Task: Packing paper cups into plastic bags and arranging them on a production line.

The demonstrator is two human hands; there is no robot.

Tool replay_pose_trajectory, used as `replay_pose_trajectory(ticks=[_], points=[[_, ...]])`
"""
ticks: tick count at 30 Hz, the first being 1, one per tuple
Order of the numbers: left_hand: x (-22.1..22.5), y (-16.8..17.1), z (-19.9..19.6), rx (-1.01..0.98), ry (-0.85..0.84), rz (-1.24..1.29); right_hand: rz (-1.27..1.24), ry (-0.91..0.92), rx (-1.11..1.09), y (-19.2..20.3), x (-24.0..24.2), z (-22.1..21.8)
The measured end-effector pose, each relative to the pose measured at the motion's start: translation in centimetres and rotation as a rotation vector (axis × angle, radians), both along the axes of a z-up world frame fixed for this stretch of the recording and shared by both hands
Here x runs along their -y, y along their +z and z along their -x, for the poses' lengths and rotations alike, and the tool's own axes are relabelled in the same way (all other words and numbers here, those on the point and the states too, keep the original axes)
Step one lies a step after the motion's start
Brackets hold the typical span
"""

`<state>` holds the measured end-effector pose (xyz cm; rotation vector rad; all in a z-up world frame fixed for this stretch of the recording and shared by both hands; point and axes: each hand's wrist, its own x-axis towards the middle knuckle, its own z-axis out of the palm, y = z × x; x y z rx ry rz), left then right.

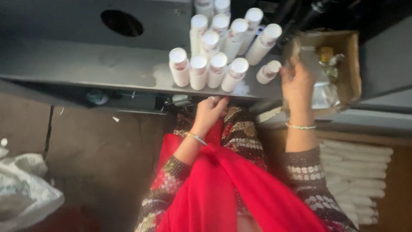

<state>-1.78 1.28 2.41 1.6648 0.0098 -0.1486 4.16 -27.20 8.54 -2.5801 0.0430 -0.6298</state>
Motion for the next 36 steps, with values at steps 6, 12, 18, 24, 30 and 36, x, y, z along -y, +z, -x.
replay_pose_trajectory(ticks=[6,12,18,24,30,36], points=[[-0.3,0.1,0.7,-0.062,-0.03,0.015,0.1,-0.002,-0.173,-4.1,9.3,-4.2],[0.2,0.9,0.8,0.012,-0.08,-0.104,0.233,0.185,-0.114,-2.7,8.1,-3.1],[1.6,3.0,0.0,-0.045,-0.243,0.087,-0.091,0.364,-0.143,6.2,6.5,0.1],[3.4,9.2,-1.4,0.279,-0.253,-0.309,-0.982,0.94,-0.217,7.1,4.2,5.1],[4.5,7.6,-1.1,0.029,-0.52,0.681,-1.095,0.93,-0.382,3.4,2.6,9.0],[3.9,7.0,1.8,0.36,-0.222,-0.016,-1.254,0.817,-0.388,6.0,-2.7,10.7]])
